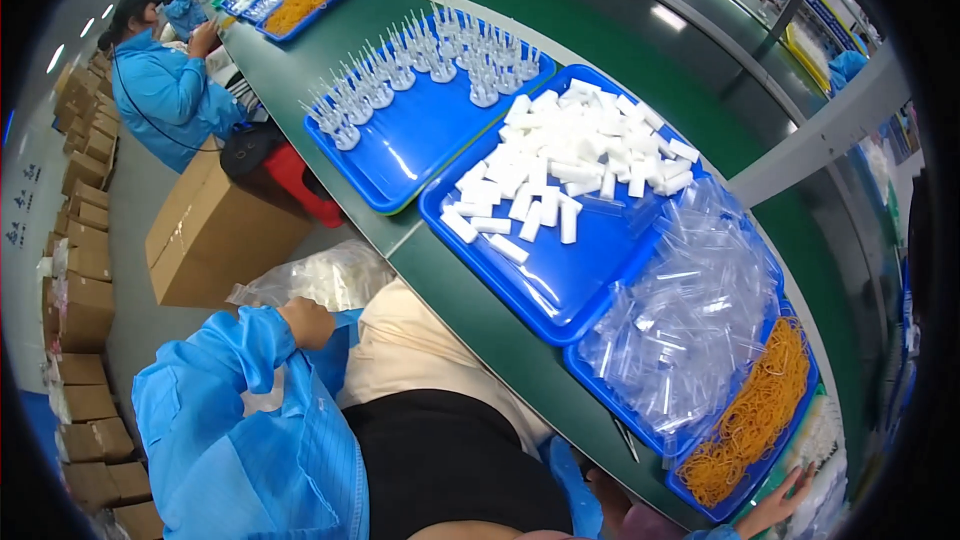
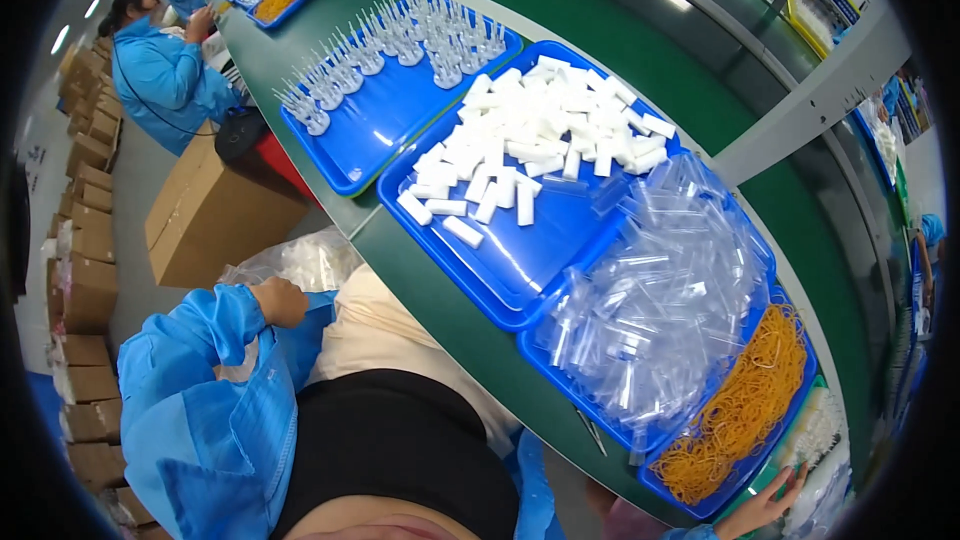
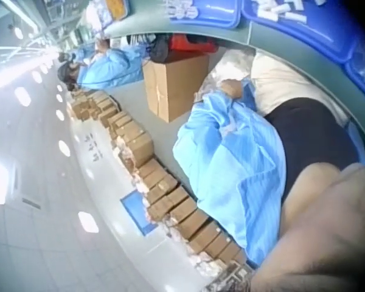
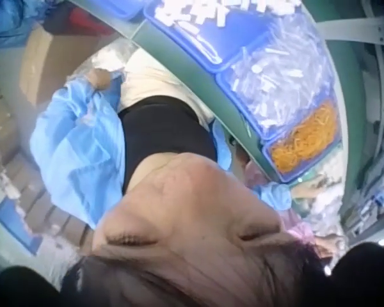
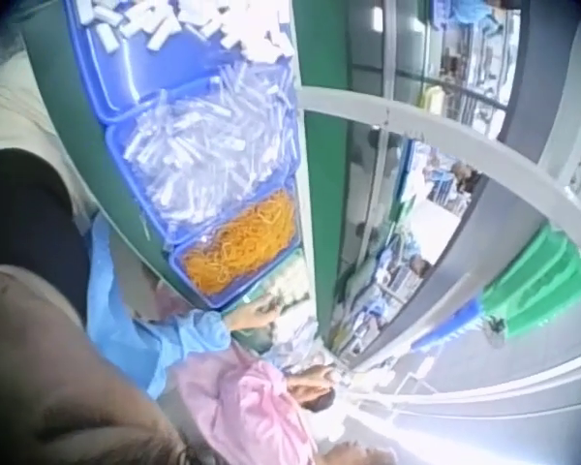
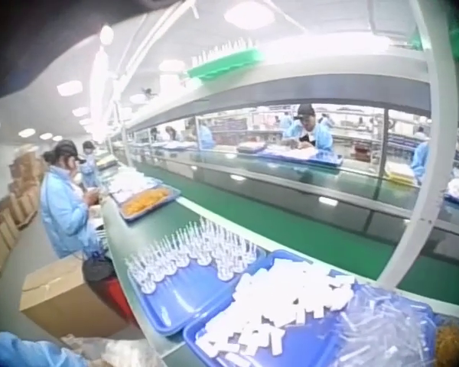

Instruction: The person assembles components by sliding white parts into clear plastic sleeves, grouping them into bundles, and wrapping rubber bands around the bundles.

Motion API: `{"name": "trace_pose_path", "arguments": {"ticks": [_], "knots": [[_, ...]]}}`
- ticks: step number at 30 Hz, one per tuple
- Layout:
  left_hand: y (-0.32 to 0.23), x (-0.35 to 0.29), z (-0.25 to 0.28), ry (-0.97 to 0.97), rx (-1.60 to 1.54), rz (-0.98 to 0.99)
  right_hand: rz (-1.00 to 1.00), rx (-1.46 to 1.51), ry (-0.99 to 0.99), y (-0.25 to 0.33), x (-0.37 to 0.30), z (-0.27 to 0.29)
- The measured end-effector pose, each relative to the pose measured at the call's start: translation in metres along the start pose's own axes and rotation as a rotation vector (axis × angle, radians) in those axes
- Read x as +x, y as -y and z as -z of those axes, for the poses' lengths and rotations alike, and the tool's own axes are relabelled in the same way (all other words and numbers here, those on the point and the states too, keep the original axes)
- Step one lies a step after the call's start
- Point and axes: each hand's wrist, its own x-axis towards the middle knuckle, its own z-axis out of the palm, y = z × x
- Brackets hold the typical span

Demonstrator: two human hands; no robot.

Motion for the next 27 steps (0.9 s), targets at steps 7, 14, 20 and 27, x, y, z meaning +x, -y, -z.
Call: {"name": "trace_pose_path", "arguments": {"ticks": [7,14,20,27], "knots": [[0.006,-0.036,0.150,-1.198,-0.262,-0.222,-0.003,0.434,0.094,0.153,-0.017,0.022],[0.085,0.025,0.197,-1.218,0.241,0.168,0.994,0.471,0.492,0.326,-0.047,-0.014],[0.091,0.015,0.180,-1.329,0.159,0.087,0.838,0.323,0.349,0.329,-0.032,-0.033],[0.047,-0.003,0.167,-1.468,-0.183,-0.001,0.847,0.356,0.398,0.360,-0.053,-0.055]]}}
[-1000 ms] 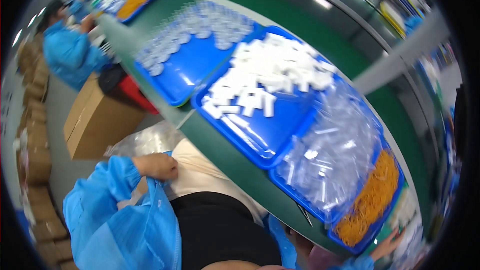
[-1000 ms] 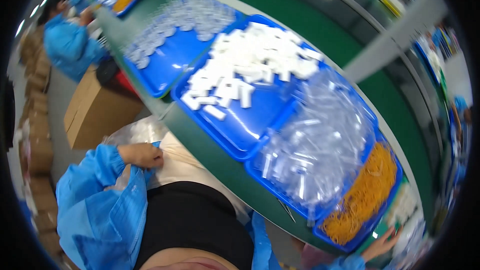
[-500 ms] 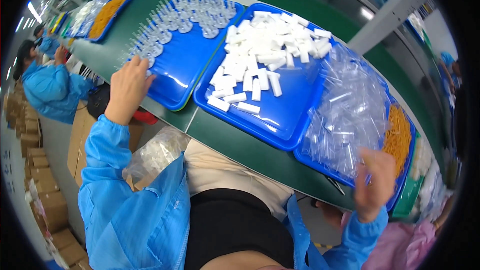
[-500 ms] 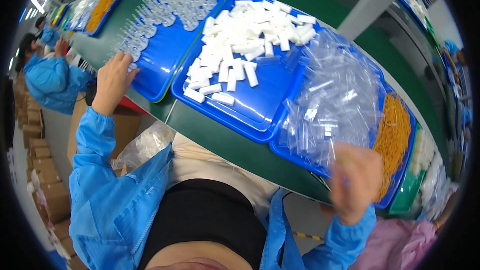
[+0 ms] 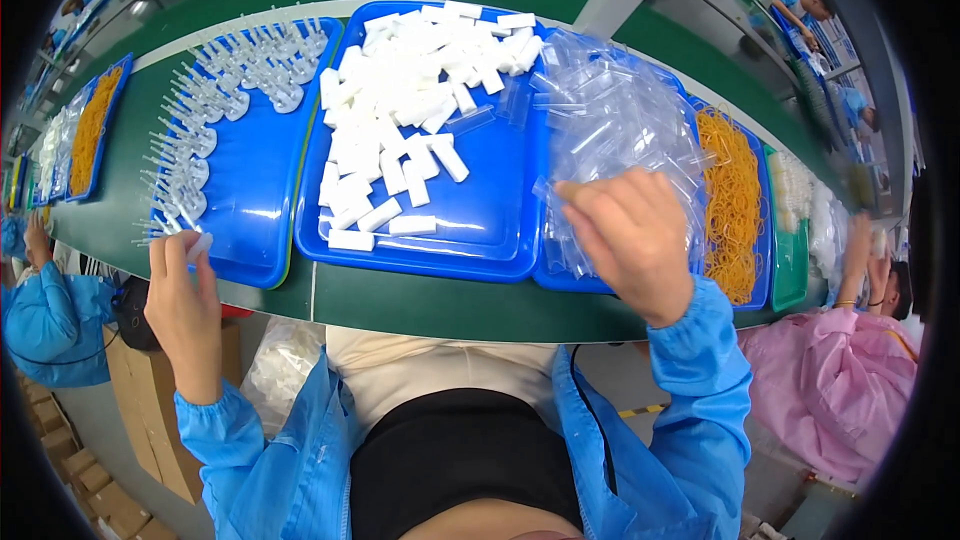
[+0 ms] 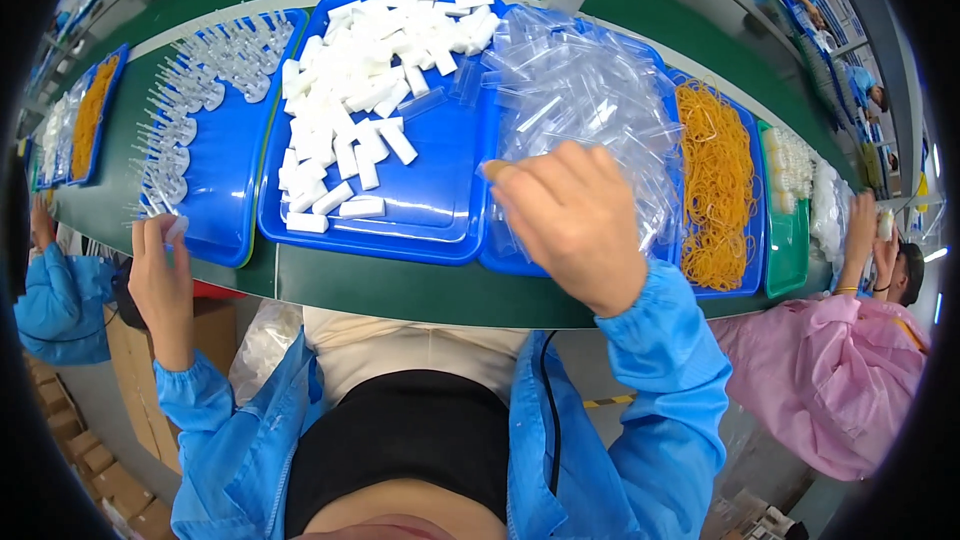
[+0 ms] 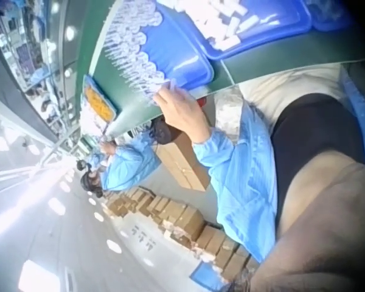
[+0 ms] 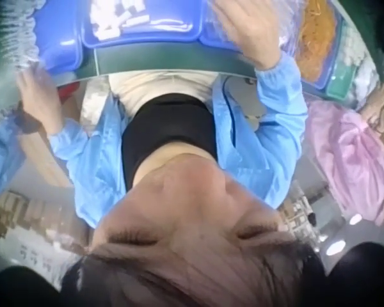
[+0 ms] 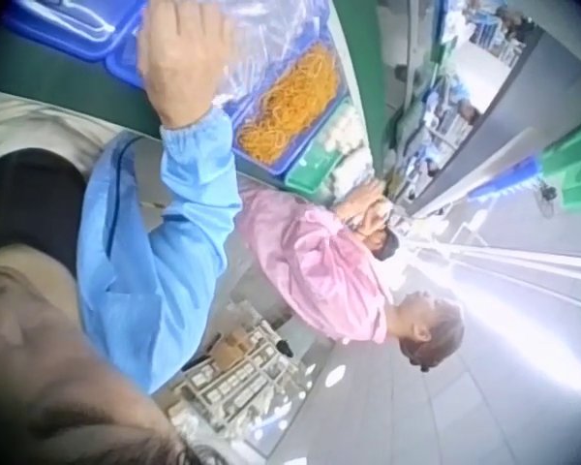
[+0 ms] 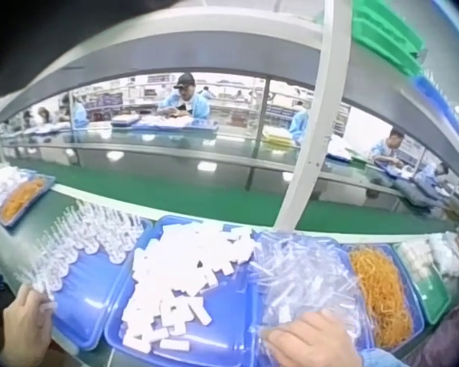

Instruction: The person assembles components by sliding white parts into clear plastic sleeves, grouping them into bundles, and wrapping rubber bands around the bundles.

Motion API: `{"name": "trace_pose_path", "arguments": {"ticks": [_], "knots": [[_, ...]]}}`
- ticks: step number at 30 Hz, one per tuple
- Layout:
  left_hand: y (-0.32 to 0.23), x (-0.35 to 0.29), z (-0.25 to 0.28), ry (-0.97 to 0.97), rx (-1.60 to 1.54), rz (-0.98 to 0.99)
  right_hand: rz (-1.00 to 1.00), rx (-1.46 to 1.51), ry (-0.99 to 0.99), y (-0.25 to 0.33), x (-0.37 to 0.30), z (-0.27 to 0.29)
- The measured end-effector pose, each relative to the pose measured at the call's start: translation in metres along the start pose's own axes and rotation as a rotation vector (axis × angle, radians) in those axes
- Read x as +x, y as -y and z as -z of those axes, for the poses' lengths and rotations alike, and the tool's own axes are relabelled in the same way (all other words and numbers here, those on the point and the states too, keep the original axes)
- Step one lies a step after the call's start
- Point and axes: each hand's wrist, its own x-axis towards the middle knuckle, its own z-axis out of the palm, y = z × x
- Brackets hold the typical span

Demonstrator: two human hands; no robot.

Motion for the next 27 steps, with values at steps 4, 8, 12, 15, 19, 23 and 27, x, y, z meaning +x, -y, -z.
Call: {"name": "trace_pose_path", "arguments": {"ticks": [4,8,12,15,19,23,27], "knots": [[-0.030,-0.005,-0.012,-0.206,-0.361,-0.093,0.119,0.105,0.062,0.024,0.020,-0.036],[-0.087,-0.004,-0.032,-0.300,-0.639,-0.302,0.265,0.159,0.124,0.041,0.049,-0.070],[-0.123,-0.004,-0.051,-0.259,-0.782,-0.317,0.344,0.053,0.220,0.046,0.060,-0.092],[-0.130,-0.006,-0.054,-0.270,-0.796,-0.281,0.333,-0.028,0.314,0.038,0.059,-0.085],[-0.135,-0.004,-0.058,-0.301,-0.830,-0.285,0.132,0.257,0.276,0.023,0.055,-0.060],[-0.141,-0.004,-0.062,-0.233,-0.894,-0.314,-0.345,0.800,0.346,0.026,0.056,-0.034],[-0.150,-0.007,-0.059,-0.167,-0.978,-0.346,-0.706,1.396,0.138,0.037,0.040,-0.042]]}}
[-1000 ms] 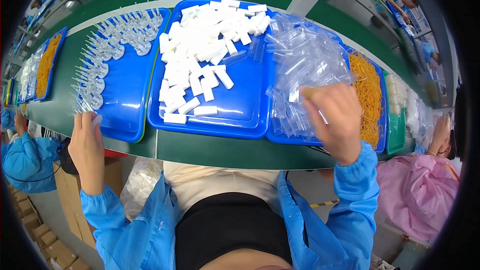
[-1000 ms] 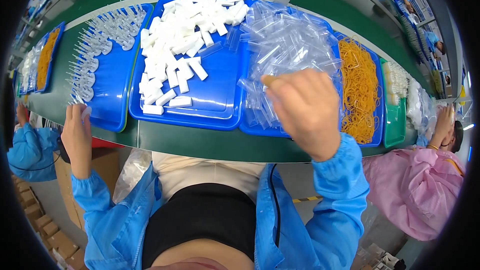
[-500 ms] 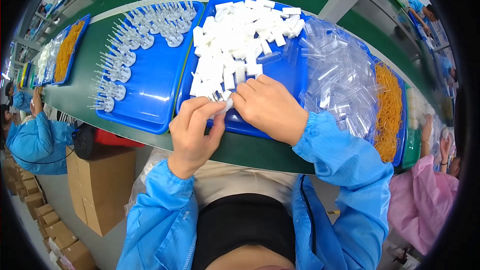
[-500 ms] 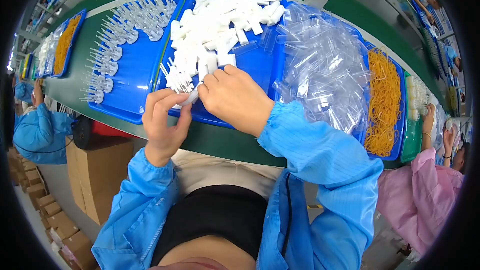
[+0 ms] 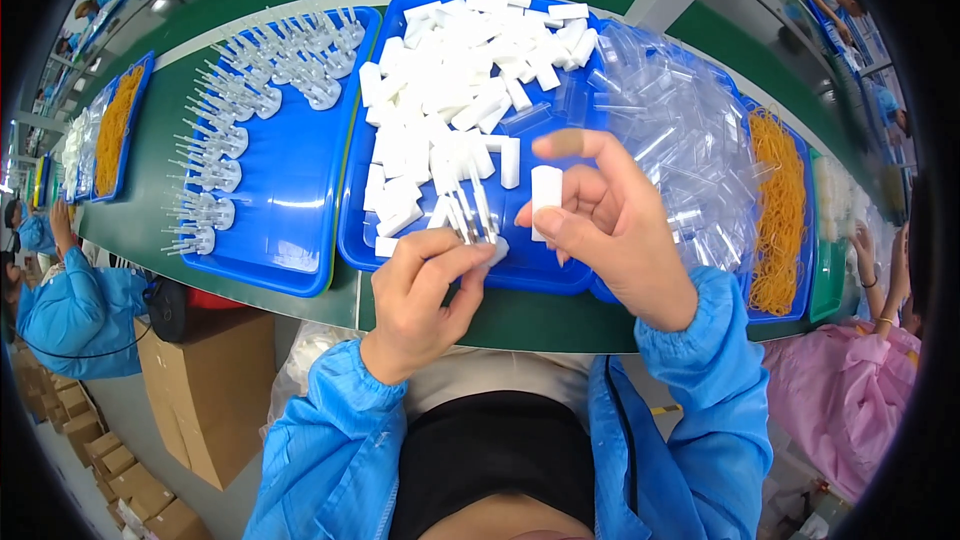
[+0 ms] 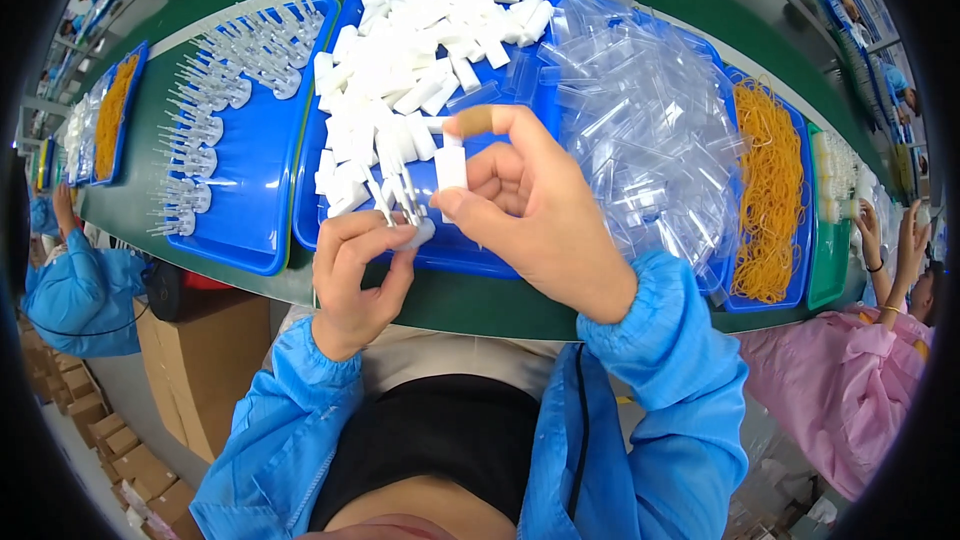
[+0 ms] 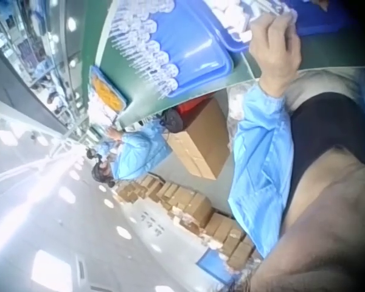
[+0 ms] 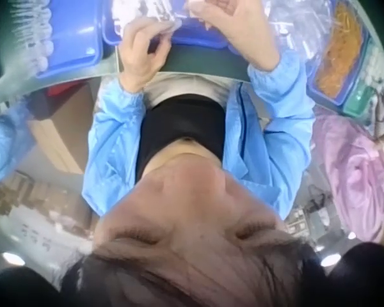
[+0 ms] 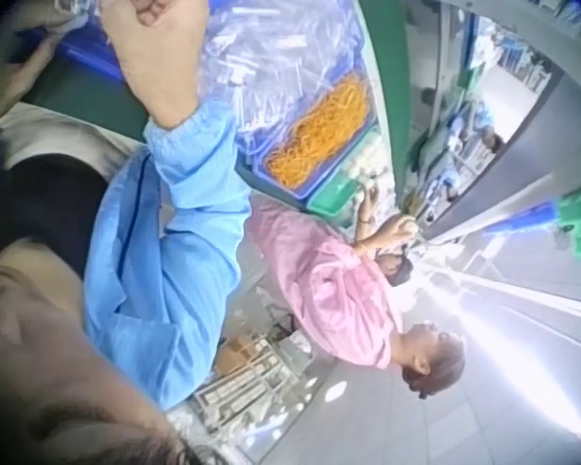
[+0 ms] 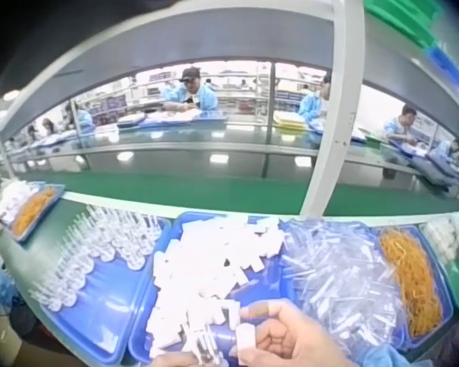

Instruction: The person assembles components by sliding white parts into clear plastic sleeves, grouping them into bundles, and wrapping rubber bands around the bundles.

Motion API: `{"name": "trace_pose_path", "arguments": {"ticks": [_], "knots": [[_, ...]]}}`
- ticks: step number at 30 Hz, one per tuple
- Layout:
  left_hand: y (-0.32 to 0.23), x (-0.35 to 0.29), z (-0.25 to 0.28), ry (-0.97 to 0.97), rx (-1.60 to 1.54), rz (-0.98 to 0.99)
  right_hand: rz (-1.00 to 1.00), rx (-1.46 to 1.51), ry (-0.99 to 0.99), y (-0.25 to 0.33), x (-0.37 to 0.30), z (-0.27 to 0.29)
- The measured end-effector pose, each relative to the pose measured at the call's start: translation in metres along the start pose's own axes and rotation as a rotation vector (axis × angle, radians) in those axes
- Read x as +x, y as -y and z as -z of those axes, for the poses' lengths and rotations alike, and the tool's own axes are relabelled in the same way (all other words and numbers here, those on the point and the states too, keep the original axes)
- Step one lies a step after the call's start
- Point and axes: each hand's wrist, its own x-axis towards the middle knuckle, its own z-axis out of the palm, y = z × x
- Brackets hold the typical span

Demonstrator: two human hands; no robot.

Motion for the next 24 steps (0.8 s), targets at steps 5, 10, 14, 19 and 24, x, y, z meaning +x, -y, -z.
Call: {"name": "trace_pose_path", "arguments": {"ticks": [5,10,14,19,24], "knots": [[-0.008,0.000,0.001,0.101,-0.042,-0.015,-0.198,0.244,-0.070,-0.010,-0.009,-0.008],[-0.010,-0.001,0.008,0.104,0.006,-0.033,-0.226,0.311,-0.095,-0.018,-0.008,-0.006],[-0.009,-0.002,0.014,0.092,0.013,-0.032,-0.252,0.325,-0.078,-0.012,-0.004,-0.005],[-0.008,0.001,0.018,0.188,0.019,-0.079,-0.269,0.415,-0.114,-0.009,-0.005,-0.004],[-0.009,0.002,0.022,0.264,0.034,-0.116,-0.283,0.326,-0.090,-0.011,-0.009,0.001]]}}
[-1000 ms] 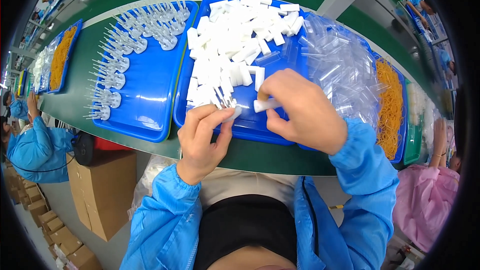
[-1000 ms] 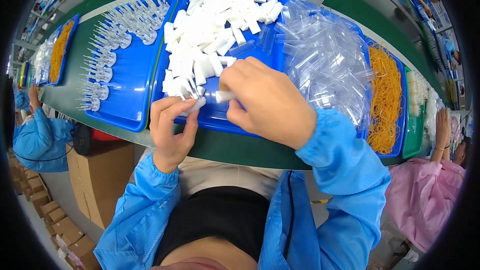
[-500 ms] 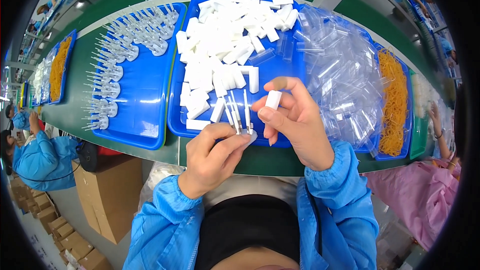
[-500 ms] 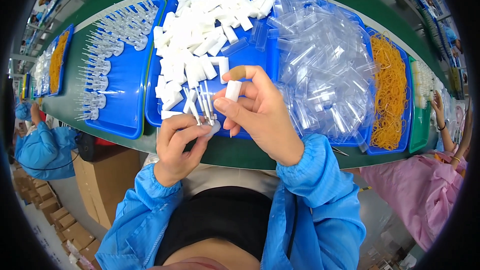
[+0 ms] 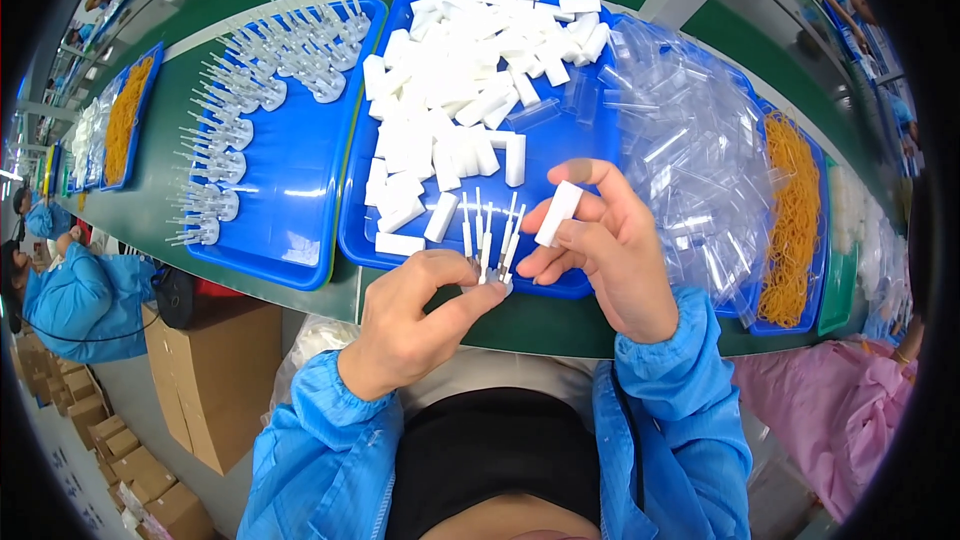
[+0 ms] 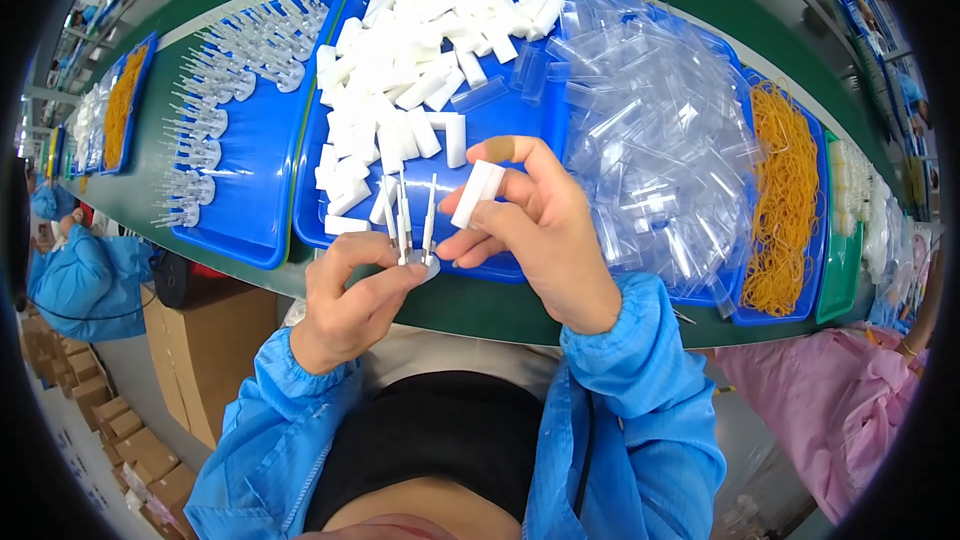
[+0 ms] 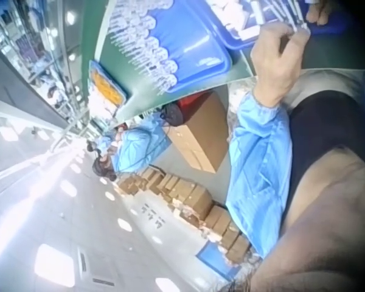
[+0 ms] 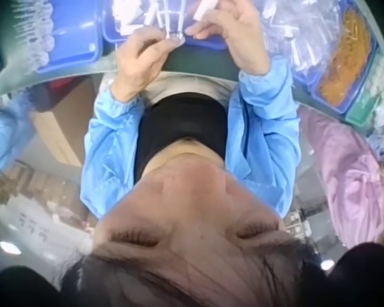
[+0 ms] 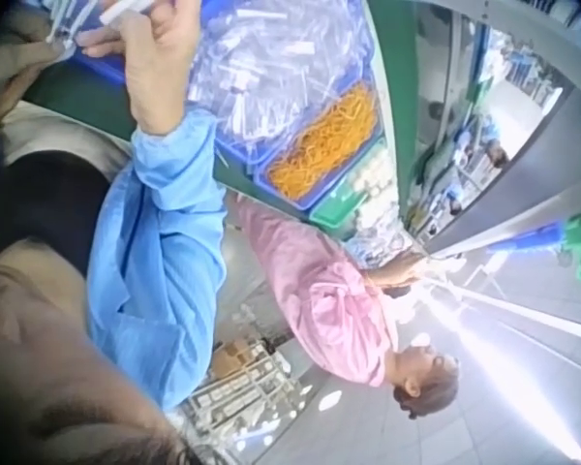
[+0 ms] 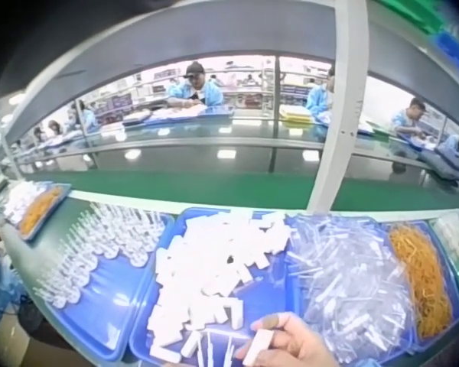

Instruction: The person assembles components by sliding white parts into clear plastic sleeves, grouping them into bundles, and wrapping rubber bands around the bundles.

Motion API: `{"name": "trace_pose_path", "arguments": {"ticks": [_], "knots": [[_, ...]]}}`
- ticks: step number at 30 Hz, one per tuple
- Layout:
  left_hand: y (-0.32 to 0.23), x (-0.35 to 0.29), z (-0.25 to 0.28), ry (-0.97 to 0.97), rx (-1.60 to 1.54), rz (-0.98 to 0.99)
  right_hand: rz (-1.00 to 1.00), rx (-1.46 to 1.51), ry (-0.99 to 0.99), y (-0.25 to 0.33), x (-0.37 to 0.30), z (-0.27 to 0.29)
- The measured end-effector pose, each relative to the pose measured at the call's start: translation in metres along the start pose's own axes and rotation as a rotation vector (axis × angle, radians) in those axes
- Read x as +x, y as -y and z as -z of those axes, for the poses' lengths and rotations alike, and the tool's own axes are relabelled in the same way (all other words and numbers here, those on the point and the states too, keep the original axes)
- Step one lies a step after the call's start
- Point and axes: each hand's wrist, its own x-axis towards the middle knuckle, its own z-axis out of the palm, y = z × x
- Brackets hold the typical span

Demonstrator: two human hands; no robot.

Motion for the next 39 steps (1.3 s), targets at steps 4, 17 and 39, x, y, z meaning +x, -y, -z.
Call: {"name": "trace_pose_path", "arguments": {"ticks": [4,17,39], "knots": [[-0.005,-0.001,0.003,0.048,-0.017,-0.005,0.089,-0.048,-0.048,-0.006,0.001,0.002],[-0.009,-0.004,0.006,0.032,-0.169,0.075,0.246,-0.201,-0.059,-0.005,-0.003,-0.006],[0.004,-0.021,-0.005,-0.153,-0.293,0.239,0.755,-0.686,0.147,-0.020,-0.007,-0.010]]}}
